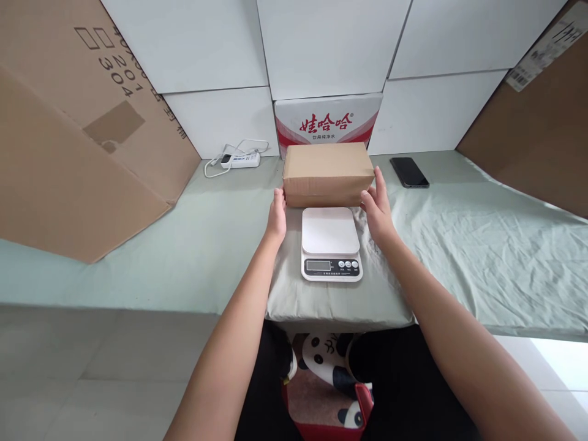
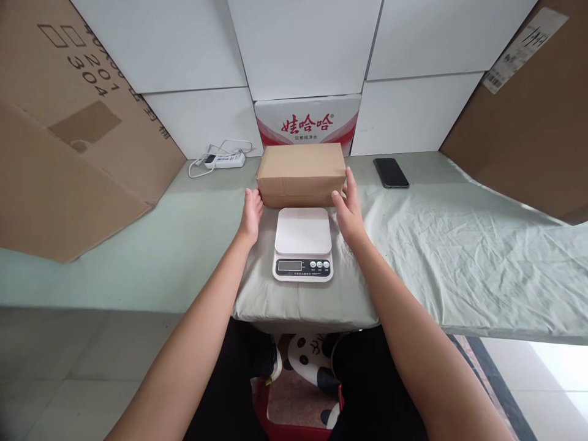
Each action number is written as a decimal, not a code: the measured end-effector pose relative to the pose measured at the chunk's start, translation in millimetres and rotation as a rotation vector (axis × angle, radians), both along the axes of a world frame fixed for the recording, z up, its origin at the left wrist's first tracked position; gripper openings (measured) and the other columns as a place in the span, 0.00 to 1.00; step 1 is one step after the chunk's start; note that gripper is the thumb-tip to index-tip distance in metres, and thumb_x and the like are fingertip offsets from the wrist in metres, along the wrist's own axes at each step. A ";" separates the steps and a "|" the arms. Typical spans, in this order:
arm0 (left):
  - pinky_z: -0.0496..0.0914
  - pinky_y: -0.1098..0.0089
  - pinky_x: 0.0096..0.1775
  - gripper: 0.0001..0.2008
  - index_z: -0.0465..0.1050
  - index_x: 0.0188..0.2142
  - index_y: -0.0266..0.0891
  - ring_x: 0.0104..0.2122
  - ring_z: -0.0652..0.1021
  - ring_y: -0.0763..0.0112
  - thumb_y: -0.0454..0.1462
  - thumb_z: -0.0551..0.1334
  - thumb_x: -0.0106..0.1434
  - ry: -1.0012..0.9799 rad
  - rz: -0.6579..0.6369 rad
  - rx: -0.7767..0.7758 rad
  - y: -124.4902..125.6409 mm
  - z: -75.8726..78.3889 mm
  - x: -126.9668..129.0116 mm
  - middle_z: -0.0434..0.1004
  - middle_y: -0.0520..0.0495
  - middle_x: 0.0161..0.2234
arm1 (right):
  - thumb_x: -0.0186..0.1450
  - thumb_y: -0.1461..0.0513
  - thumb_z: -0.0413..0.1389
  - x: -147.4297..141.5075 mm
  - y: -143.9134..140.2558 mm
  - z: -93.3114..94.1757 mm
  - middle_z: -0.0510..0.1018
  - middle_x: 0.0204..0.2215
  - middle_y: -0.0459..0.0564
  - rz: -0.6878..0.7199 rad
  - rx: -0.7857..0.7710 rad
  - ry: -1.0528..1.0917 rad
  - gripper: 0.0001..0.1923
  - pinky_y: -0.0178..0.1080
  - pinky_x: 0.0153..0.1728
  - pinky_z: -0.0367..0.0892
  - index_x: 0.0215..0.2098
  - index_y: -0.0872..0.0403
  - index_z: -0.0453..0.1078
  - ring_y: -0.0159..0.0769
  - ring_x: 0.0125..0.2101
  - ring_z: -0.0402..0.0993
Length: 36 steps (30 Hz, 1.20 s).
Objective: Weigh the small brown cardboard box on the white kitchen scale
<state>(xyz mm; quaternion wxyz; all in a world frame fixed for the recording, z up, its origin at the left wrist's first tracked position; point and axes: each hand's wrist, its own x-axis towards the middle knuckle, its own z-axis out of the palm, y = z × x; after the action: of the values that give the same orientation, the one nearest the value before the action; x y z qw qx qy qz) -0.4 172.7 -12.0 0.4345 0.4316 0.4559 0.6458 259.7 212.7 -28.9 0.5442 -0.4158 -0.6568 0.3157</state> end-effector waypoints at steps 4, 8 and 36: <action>0.61 0.56 0.77 0.41 0.78 0.63 0.46 0.78 0.66 0.52 0.70 0.49 0.72 0.006 0.029 0.101 -6.9 14.2 -0.6 0.74 0.39 0.74 | 0.70 0.32 0.55 -1.2 -12.7 22.9 0.64 0.78 0.51 0.049 -0.002 0.055 0.53 0.68 0.71 0.69 0.84 0.33 0.38 0.54 0.75 0.66; 0.65 0.53 0.74 0.40 0.78 0.60 0.47 0.76 0.70 0.50 0.72 0.52 0.70 -0.007 0.082 0.148 -20.6 26.4 2.8 0.77 0.38 0.70 | 0.71 0.31 0.52 3.7 -30.2 40.2 0.62 0.78 0.47 0.021 0.047 -0.013 0.49 0.72 0.69 0.69 0.83 0.26 0.39 0.57 0.76 0.62; 0.76 0.64 0.44 0.37 0.65 0.34 0.45 0.43 0.83 0.61 0.76 0.58 0.63 -0.035 0.167 0.041 -90.6 19.1 12.1 0.76 0.49 0.33 | 0.75 0.42 0.59 36.0 -123.4 38.0 0.80 0.58 0.54 -0.053 -0.001 -0.011 0.30 0.55 0.49 0.84 0.71 0.35 0.61 0.50 0.56 0.81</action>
<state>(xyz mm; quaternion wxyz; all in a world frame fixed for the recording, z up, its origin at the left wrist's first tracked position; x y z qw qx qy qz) 11.7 82.1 7.1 0.3783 0.3894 0.4692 0.6965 295.7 89.3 9.1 0.5484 -0.4351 -0.6483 0.2994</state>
